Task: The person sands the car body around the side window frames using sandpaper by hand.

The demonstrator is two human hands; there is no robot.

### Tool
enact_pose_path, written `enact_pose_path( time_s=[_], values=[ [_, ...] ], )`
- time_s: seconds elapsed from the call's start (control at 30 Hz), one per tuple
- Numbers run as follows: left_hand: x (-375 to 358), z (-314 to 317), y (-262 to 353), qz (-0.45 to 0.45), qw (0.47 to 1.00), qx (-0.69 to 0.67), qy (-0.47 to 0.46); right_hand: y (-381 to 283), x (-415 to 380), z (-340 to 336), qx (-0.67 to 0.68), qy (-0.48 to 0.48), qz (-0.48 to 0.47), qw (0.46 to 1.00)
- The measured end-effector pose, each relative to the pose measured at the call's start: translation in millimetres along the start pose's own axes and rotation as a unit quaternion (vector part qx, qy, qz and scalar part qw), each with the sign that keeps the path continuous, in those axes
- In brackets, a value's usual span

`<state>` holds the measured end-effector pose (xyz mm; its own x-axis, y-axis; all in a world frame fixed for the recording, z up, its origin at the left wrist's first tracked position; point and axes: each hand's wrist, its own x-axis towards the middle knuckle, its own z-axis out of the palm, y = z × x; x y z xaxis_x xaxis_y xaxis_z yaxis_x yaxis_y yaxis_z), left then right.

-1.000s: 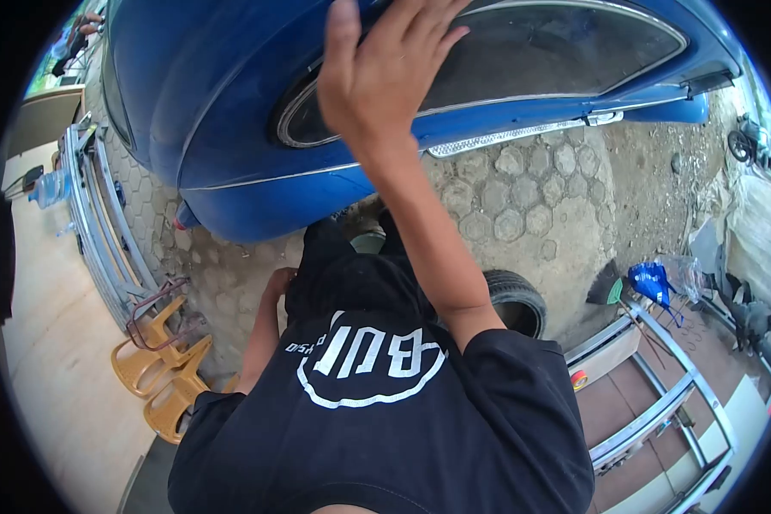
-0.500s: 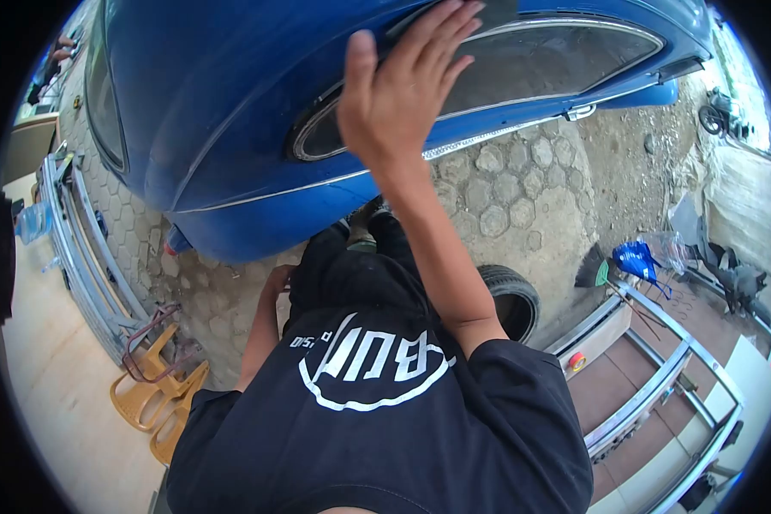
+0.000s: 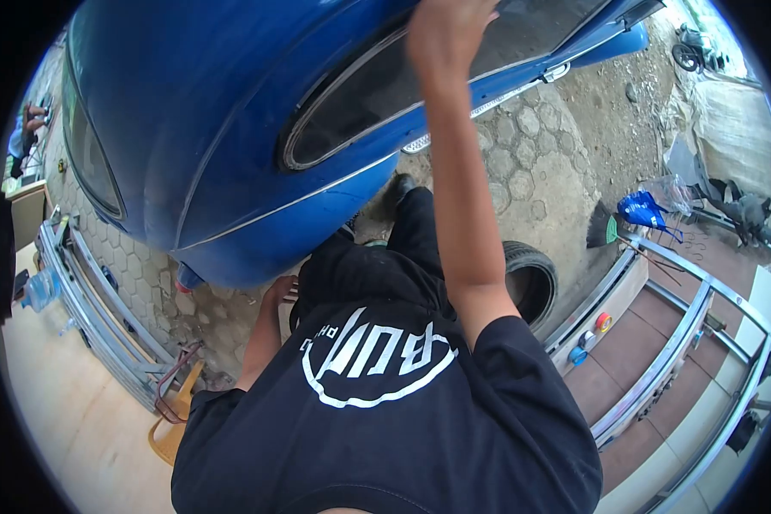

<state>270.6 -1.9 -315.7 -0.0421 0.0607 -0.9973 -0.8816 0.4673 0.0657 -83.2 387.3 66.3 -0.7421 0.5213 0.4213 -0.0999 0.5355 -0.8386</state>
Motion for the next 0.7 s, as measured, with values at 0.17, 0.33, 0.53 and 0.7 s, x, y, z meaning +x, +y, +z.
enact_pose_path(
  time_s=[0.17,0.33,0.53,0.7],
  values=[
    [10.1,7.4,20.4,0.034,0.999,-0.031,0.019,-7.5,-9.4,-5.4,-0.024,-0.009,-0.031,0.999],
    [8.2,49.6,78.5,0.004,0.999,0.029,0.02,14.3,39.9,-31.0,-0.043,-0.006,-0.063,0.997],
    [23.6,112.7,176.0,0.104,0.991,-0.004,0.08,50.7,86.4,-62.6,-0.007,-0.025,-0.107,0.994],
    [29.4,146.0,210.3,0.154,0.98,0.005,0.13,62.4,107.8,-77.9,-0.01,-0.045,-0.103,0.994]
  ],
)
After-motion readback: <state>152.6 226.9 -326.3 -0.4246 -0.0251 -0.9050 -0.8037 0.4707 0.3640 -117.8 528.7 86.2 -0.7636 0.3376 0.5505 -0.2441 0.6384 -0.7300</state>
